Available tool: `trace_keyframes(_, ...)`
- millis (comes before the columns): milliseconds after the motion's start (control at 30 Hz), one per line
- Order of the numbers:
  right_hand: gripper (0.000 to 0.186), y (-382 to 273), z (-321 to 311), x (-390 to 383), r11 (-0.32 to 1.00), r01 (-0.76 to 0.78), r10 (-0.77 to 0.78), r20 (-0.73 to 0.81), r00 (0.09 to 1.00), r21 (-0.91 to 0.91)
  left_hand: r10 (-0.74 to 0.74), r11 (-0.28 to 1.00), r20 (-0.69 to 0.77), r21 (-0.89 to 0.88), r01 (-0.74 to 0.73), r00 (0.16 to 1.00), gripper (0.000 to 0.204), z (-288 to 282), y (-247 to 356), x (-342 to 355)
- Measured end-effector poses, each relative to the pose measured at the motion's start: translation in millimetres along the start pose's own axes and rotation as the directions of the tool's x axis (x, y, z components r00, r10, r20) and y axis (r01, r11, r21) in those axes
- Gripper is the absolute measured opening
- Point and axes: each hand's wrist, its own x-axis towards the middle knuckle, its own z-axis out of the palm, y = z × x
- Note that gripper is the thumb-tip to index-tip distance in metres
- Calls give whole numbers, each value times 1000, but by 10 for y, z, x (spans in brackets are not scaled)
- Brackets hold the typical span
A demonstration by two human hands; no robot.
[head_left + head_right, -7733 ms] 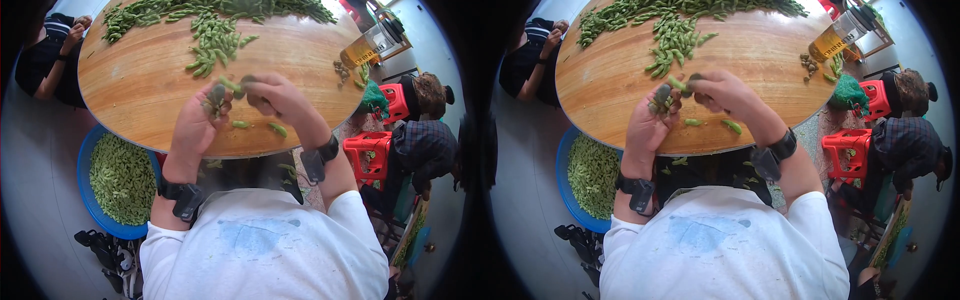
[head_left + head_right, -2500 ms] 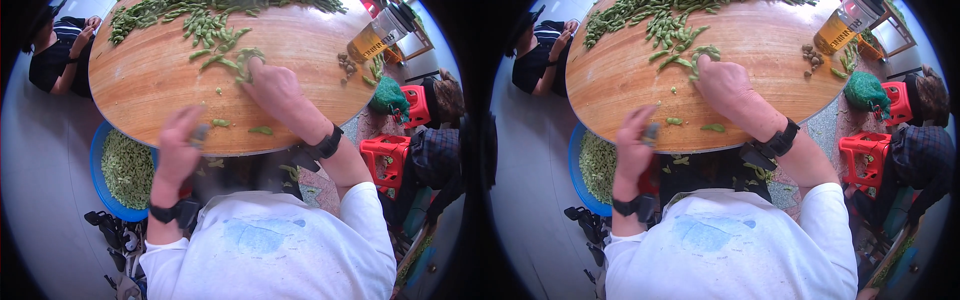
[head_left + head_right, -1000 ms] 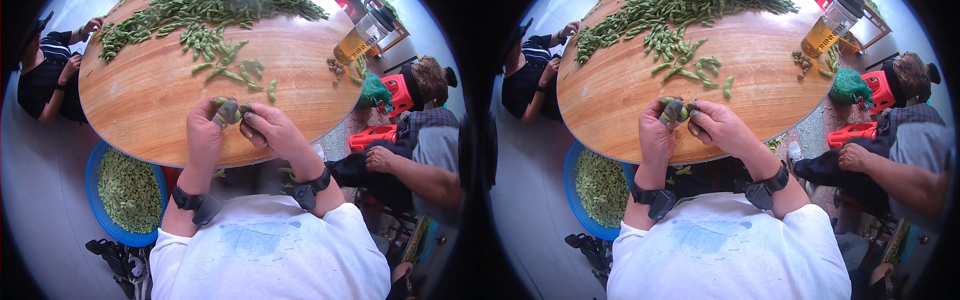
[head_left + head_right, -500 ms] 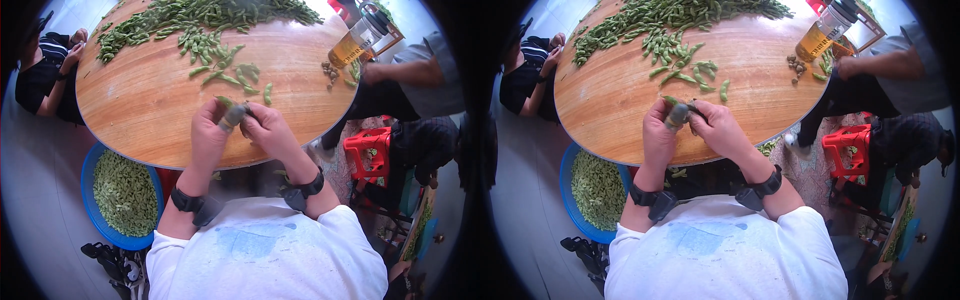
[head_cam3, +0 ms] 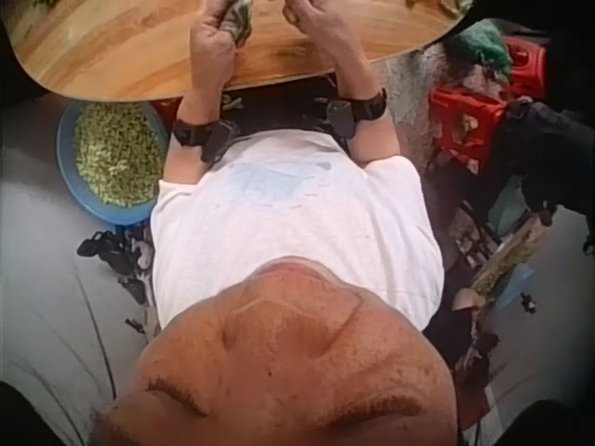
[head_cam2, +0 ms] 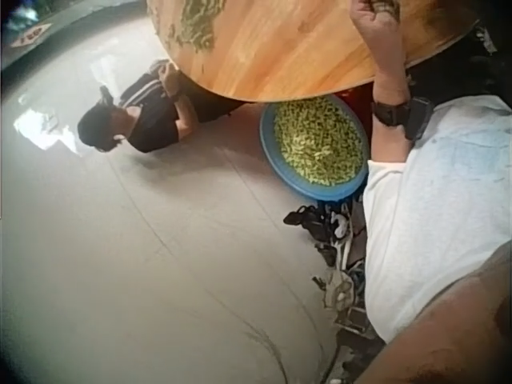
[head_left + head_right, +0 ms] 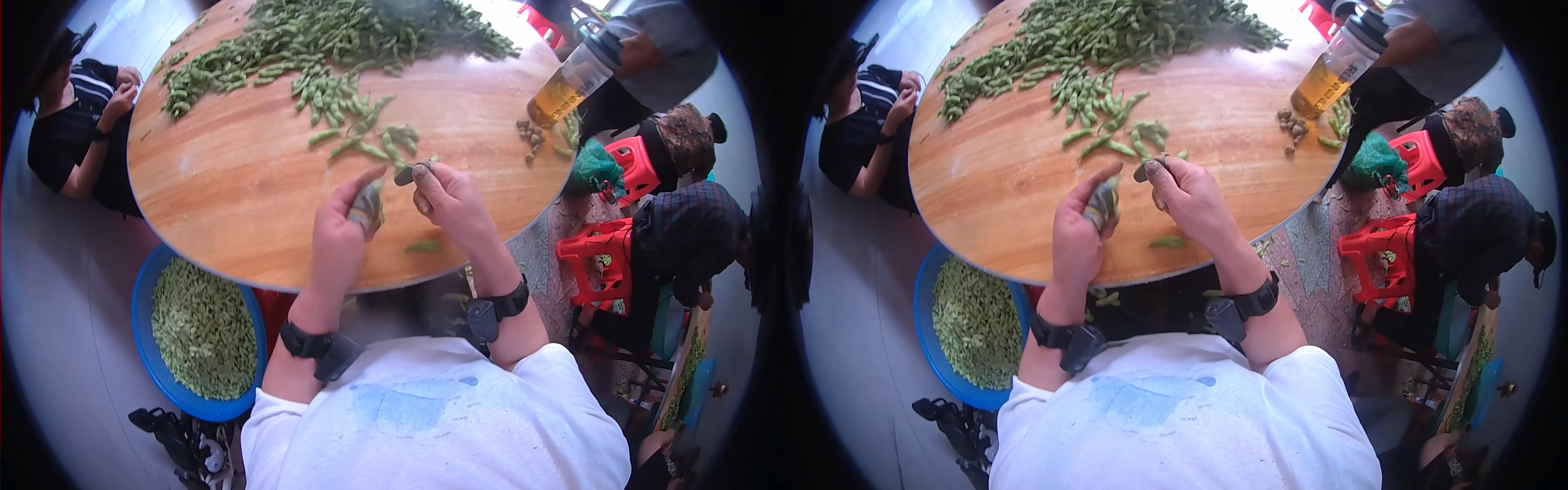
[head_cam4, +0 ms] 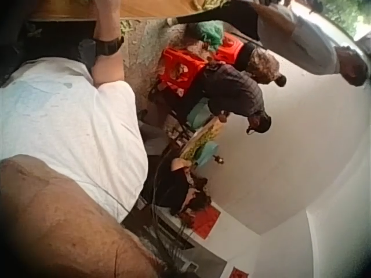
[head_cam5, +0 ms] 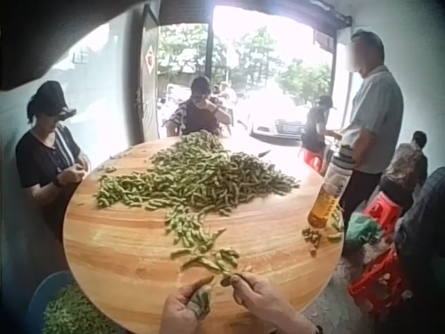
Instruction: The person is peeling edamame beans from their pods by hand and placing them in a bin.
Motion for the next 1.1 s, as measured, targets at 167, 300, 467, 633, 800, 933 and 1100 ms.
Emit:
trace_keyframes(167, 20, 4, 124, -5, 977, -175, 155, 160, 975, 119, 291, 782, -27, 583, -222, 956, 44, 91, 2, -65)
trace_keyframes(300, 18, 180, 74, -107, 677, -410, 231, 354, 907, 611, 529, 354, 390, 706, -613, 754, 42, 73, -3, -59)
trace_keyframes(467, 19, 253, 118, -171, 340, -534, 256, 470, 845, 775, 564, 313, 355, 743, -591, 746, 38, 173, -1, -69)
trace_keyframes(633, 18, 225, 292, -164, 564, -356, 203, 293, 934, 745, 484, 596, 61, 707, -380, 873, 15, 117, -127, -102)
trace_keyframes(800, 17, 307, 381, -185, 707, -231, 152, 175, 973, 668, 330, 802, -20, 534, -269, 944, 16, 14, -126, -115)
trace_keyframes(933, 12, 439, 333, -70, 916, 5, -12, 14, 1000, 401, 151, 914, -120, 396, -92, 981, 14, -58, -151, 8)
trace_keyframes(1100, 24, -33, -57, -405, 939, 339, -185, 747, 639, -57, 89, 993, -179, -66, -102, 980, 14, -72, 12, 49)
